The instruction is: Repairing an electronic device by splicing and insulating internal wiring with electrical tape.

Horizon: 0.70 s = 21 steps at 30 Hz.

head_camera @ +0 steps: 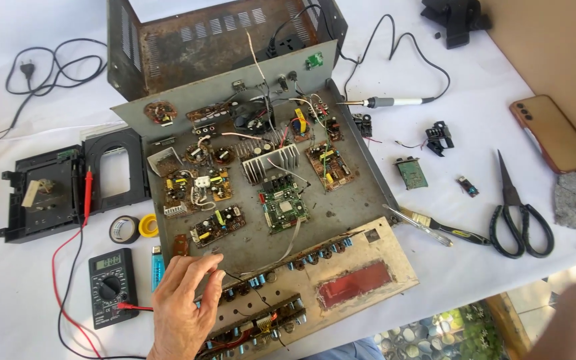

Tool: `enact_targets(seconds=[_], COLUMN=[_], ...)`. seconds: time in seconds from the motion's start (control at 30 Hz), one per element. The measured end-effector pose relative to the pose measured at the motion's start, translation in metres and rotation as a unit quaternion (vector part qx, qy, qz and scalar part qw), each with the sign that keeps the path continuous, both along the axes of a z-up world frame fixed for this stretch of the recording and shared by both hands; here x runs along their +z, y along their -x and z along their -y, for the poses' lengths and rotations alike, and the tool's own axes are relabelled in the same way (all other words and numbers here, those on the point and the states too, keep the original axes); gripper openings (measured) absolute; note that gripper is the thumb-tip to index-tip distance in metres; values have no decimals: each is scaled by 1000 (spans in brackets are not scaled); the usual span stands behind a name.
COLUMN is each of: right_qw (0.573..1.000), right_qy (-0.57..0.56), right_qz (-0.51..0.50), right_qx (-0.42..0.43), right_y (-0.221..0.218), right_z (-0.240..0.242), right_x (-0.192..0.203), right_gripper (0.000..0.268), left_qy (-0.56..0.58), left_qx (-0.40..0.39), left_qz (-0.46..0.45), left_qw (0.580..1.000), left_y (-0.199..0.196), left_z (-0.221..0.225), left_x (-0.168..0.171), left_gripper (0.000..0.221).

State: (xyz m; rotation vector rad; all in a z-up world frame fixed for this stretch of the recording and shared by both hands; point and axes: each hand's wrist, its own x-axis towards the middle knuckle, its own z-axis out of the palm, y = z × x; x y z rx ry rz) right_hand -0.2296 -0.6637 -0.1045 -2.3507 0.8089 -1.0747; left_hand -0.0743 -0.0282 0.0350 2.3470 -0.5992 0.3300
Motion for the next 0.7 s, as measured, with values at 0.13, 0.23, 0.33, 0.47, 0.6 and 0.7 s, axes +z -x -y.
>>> enact_targets(seconds=[0.13, 0.23, 0.33, 0.47, 0.6, 0.7], right_qw=[983, 958, 932, 906, 928, 944], right_qy=[-16, 115, 157, 102, 3, 40], right_qz=[42, -106, -228, -374, -345, -284], right_qx=[180, 240, 232, 167, 144, 164], right_y=[-82, -145, -193, -234, -248, -240], right_z=[-91, -112, -96, -82, -70, -77], right_x=[102, 124, 98, 68, 60, 75], right_gripper=[19, 24, 35, 65, 51, 38], left_qy=[-21, -14, -15, -35, -53, -36], left_qx=[20, 47, 66, 74, 72, 57], left_qz=[61, 78, 65, 13, -25, -5], left_qw=[998, 996, 996, 997, 996, 998], left_y=[14, 30, 44, 58, 56, 49], left_z=[19, 28, 26, 14, 12, 19], left_x=[4, -3, -16, -44, -69, -59], left_gripper=[20, 18, 19, 27, 29, 24])
